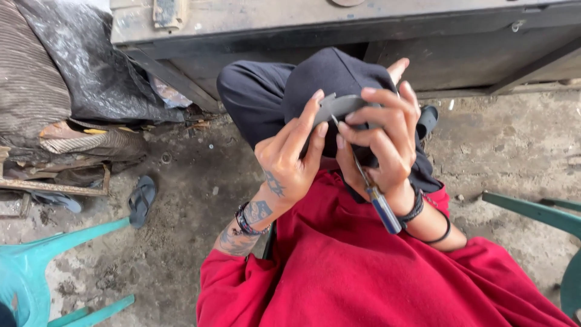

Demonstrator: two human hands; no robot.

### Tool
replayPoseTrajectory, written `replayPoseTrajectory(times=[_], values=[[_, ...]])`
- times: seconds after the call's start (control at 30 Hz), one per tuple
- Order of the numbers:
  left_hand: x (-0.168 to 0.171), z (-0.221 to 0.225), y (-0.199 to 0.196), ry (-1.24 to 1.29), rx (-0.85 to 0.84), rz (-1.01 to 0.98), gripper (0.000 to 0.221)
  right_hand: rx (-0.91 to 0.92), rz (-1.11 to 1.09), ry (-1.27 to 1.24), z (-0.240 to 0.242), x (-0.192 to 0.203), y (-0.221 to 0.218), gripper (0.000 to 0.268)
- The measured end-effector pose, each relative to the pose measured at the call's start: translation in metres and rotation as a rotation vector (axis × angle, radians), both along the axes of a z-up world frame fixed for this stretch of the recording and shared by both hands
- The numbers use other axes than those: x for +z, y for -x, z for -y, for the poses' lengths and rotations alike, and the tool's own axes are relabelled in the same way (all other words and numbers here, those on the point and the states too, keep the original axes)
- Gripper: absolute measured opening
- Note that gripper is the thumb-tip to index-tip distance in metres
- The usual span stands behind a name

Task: Cleaning a motorcycle clutch plate by scraping the edges and surface with a small tool

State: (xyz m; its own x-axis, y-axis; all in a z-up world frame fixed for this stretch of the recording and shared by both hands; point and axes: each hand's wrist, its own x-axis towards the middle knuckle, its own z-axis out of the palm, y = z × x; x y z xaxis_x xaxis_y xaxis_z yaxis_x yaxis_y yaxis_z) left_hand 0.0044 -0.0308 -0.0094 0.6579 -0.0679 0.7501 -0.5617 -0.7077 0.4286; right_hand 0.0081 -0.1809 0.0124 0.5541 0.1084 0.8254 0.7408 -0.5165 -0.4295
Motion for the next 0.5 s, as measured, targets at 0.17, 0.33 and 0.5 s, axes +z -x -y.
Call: replayPoseTrajectory(times=[0.17, 0.33, 0.5], values=[[-0.003, -0.001, 0.0, 0.021, -0.024, -0.005, 0.026, -0.002, 0.056, -0.016, -0.005, 0.007, -0.009, 0.013], [-0.001, -0.002, 0.0, 0.025, -0.05, -0.009, 0.027, -0.017, -0.012, 0.006, -0.002, 0.002, -0.005, 0.014], [0.0, 0.003, -0.01, 0.078, 0.015, 0.068, 0.031, 0.022, 0.035, -0.067, -0.002, -0.004, -0.011, 0.009]])
